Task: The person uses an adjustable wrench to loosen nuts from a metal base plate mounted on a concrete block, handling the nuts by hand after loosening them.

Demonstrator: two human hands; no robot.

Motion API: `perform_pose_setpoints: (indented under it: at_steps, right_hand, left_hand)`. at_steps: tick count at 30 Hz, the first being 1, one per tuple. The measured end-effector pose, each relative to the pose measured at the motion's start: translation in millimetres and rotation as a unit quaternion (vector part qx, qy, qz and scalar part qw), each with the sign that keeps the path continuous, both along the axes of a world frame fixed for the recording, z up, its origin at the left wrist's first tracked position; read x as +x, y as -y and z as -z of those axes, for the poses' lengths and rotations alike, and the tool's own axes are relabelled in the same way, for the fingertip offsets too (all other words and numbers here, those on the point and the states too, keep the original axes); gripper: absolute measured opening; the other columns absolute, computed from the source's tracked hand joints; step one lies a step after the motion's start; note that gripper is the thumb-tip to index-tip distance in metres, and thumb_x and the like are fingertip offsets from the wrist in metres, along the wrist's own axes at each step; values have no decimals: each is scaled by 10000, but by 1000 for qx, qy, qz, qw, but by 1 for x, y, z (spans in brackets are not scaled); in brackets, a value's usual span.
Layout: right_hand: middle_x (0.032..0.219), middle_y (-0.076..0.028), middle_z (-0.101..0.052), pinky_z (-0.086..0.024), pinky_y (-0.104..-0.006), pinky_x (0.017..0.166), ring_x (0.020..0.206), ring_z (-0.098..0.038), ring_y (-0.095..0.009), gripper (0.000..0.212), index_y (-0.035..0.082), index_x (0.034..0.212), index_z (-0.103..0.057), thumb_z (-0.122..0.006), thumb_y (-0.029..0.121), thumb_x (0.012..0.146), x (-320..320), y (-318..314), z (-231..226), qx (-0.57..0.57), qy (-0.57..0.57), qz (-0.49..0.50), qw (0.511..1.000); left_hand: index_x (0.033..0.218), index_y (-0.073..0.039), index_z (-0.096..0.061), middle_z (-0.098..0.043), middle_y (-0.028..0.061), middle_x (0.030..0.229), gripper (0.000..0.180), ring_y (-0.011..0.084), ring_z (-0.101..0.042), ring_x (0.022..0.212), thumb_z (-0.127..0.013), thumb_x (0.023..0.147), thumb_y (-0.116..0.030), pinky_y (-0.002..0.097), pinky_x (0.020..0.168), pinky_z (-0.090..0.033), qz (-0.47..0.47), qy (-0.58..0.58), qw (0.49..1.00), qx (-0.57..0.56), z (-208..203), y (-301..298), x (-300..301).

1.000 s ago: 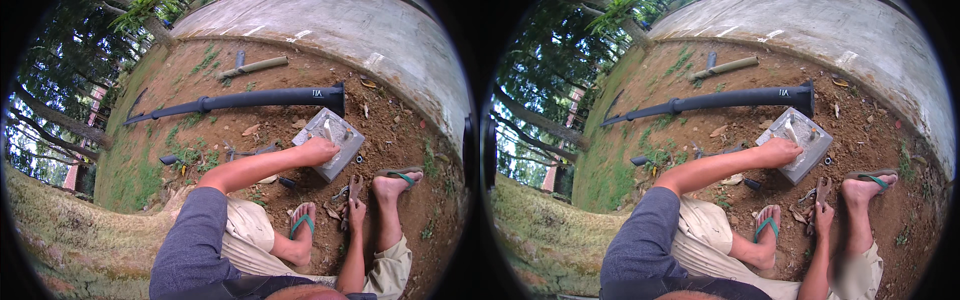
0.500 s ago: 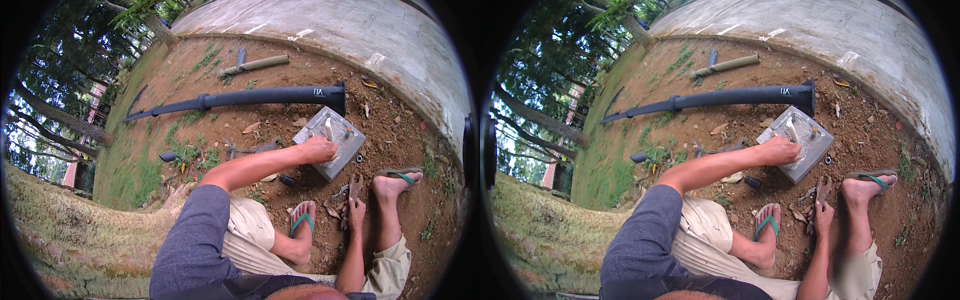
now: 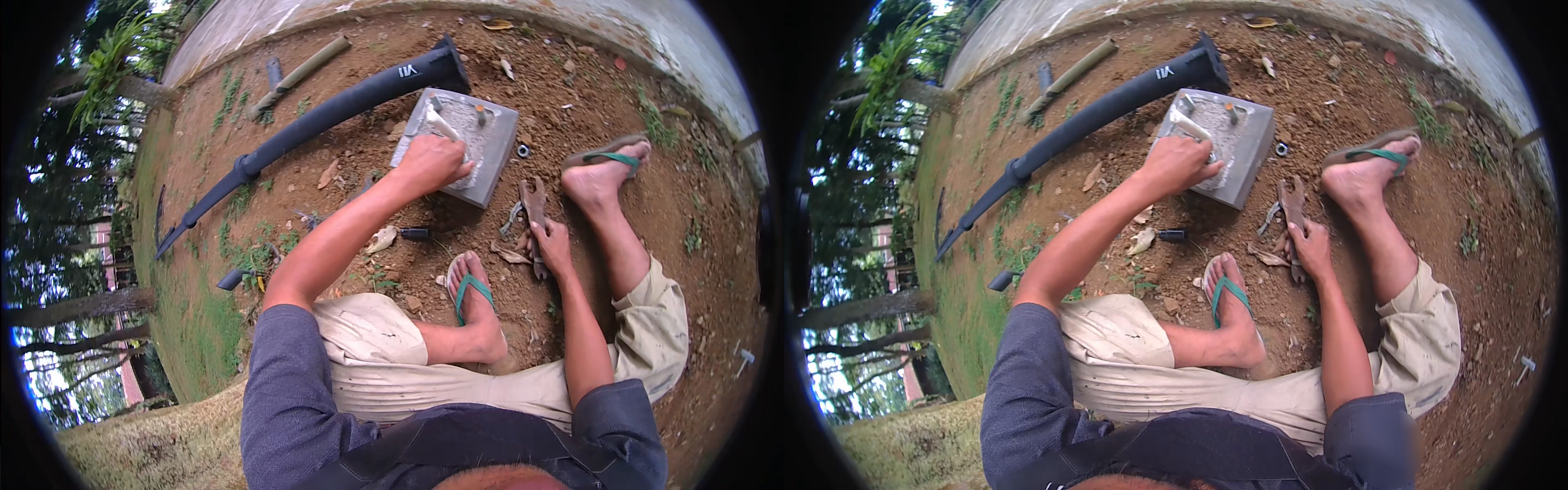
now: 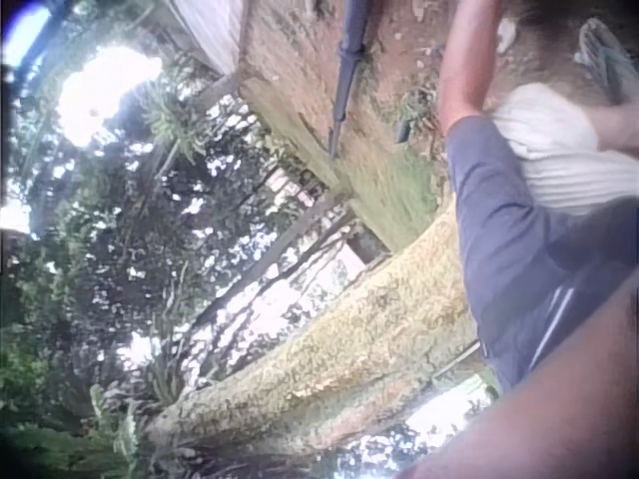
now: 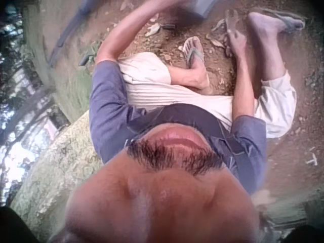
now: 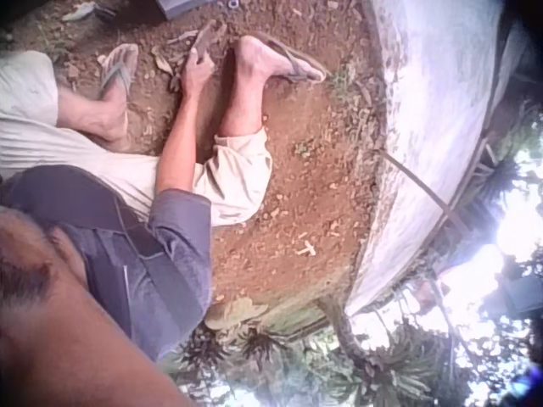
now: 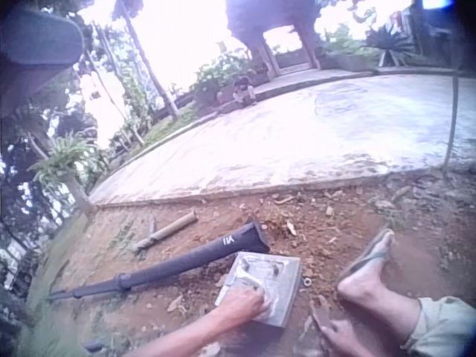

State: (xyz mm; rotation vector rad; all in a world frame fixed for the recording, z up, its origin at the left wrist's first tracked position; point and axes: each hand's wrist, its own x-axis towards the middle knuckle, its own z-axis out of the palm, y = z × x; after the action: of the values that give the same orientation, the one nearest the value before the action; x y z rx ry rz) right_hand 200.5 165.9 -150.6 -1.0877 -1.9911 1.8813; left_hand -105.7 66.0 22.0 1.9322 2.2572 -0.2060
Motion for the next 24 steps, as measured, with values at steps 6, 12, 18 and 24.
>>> perform_pose_setpoints:
  at_steps: [6, 12, 18, 24]
  right_hand:
    - [643, -69, -691, -509, -342, 541, 549, -656, -139, 335, -8, 845, -712, -640, 256, 1038, 2, 2, 11, 28, 20, 6, 999]
    - [644, -68, -695, -512, -345, 551, 552, -659, -142, 332, -14, 860, -715, -648, 261, 1034, 0, 8, 5, 13, 23, 15, 1000]
    - [645, -74, -699, -517, -347, 554, 546, -662, -151, 328, -13, 862, -715, -643, 259, 1031, -2, 8, 18, 12, 7, 10, 1000]
    - [653, -78, -705, -520, -355, 575, 568, -671, -154, 323, -7, 865, -719, -645, 265, 1023, 4, 4, 15, 20, 3, 15, 1000]
  left_hand:
    - [1055, -13, -561, -720, 232, 865, 366, 424, -723, 855, -687, 996, -351, 532, 776, -560, 72, 57, 995, 25, 11, 9, -14]
    - [957, -30, -597, -702, 201, 757, 415, 401, -722, 749, -666, 1006, -436, 535, 702, -556, 45, -11, 999, 26, 4, 10, -8]
    - [969, -38, -620, -713, 179, 791, 418, 387, -727, 773, -632, 1024, -452, 518, 716, -567, 81, 30, 992, 89, 7, 14, -10]
    - [1027, -21, -586, -719, 211, 878, 347, 404, -727, 833, -646, 1025, -363, 517, 721, -570, 82, 34, 992, 84, 4, 3, 5]
